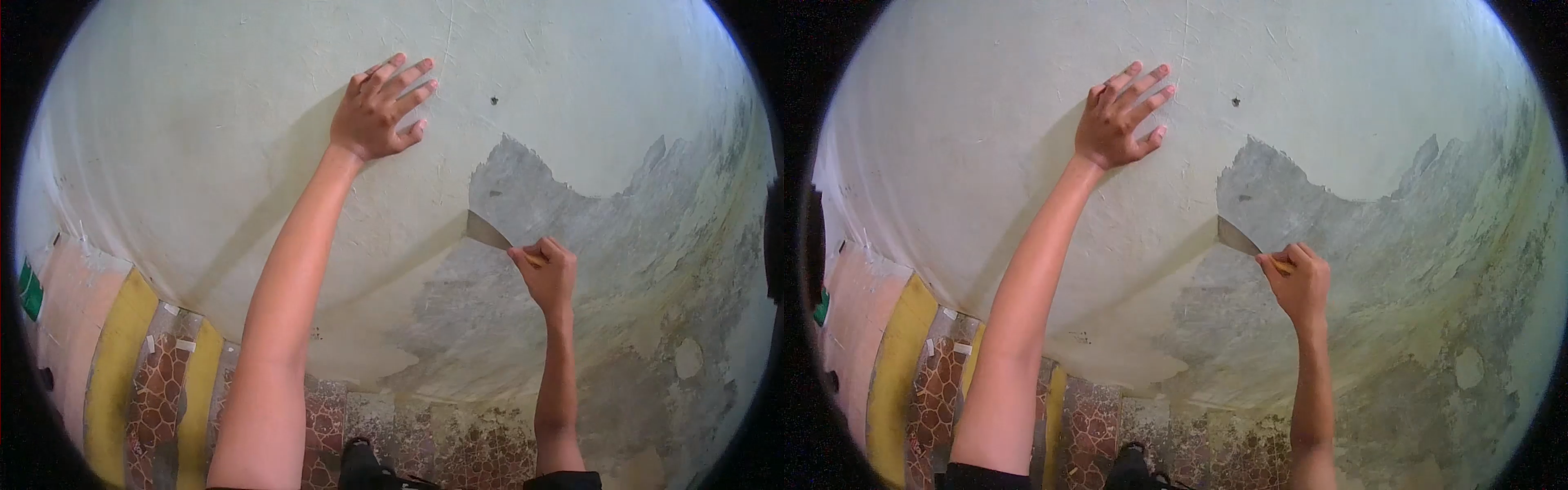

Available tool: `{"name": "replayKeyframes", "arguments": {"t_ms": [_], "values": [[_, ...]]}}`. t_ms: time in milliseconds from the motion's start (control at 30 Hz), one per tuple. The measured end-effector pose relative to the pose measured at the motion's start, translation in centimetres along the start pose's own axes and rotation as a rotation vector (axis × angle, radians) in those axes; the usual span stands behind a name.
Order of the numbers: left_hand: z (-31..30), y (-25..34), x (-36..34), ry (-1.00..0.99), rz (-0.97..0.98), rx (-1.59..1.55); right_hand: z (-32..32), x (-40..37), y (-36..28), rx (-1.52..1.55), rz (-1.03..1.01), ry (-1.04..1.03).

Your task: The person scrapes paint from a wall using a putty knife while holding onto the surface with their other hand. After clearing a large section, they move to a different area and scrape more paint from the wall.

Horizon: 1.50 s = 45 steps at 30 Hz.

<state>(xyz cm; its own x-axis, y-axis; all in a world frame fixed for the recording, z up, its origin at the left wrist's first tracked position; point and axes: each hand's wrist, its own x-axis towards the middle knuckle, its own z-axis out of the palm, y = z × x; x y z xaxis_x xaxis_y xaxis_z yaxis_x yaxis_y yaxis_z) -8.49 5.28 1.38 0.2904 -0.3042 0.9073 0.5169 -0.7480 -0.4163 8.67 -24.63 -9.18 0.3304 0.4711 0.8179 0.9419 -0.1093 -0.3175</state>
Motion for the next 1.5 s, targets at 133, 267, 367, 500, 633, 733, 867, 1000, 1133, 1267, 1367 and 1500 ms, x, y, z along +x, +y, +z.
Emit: {"name": "replayKeyframes", "arguments": {"t_ms": [133, 267, 367, 500, 633, 733, 867, 1000, 1133, 1267, 1367, 1500], "values": [[0.0, -0.1, -0.1, 0.017, 0.014, -0.029, -0.9, -0.4, -0.7, -0.048, -0.056, -0.022], [0.2, -0.4, 0.2, 0.033, 0.017, -0.031, -0.2, 0.2, 0.4, 0.039, -0.030, 0.020], [0.2, -0.4, 0.2, 0.028, 0.016, -0.030, 0.2, -0.6, -0.2, 0.028, 0.006, -0.022], [0.3, -0.4, 0.1, 0.030, 0.028, -0.038, -0.6, -0.9, 0.5, 0.030, 0.004, 0.024], [0.1, -0.6, 0.3, 0.022, 0.015, -0.031, 0.6, -1.0, -0.1, 0.071, 0.071, -0.018], [0.1, -0.3, 0.1, 0.018, 0.012, -0.026, 0.1, -1.1, -0.8, 0.028, 0.004, 0.001], [0.4, -0.4, 0.2, 0.071, 0.017, -0.015, -0.1, -0.7, 1.0, 0.093, 0.051, 0.015], [0.2, -0.4, 0.2, 0.042, 0.023, -0.007, 1.7, -0.7, -0.4, 0.104, 0.021, -0.043], [0.4, -0.3, 0.1, 0.029, 0.022, 0.003, 0.9, -1.2, -0.4, 0.118, -0.014, -0.058], [0.2, -0.5, 0.3, 0.030, 0.022, 0.000, 0.5, -0.1, 1.2, 0.164, 0.110, 0.089], [-0.1, -0.5, 0.4, -0.004, 0.020, 0.014, 1.9, 0.5, -1.1, 0.128, -0.010, 0.054], [0.1, -0.5, 0.4, 0.016, 0.034, 0.013, 0.5, 0.0, -0.5, 0.212, 0.028, 0.050]]}}
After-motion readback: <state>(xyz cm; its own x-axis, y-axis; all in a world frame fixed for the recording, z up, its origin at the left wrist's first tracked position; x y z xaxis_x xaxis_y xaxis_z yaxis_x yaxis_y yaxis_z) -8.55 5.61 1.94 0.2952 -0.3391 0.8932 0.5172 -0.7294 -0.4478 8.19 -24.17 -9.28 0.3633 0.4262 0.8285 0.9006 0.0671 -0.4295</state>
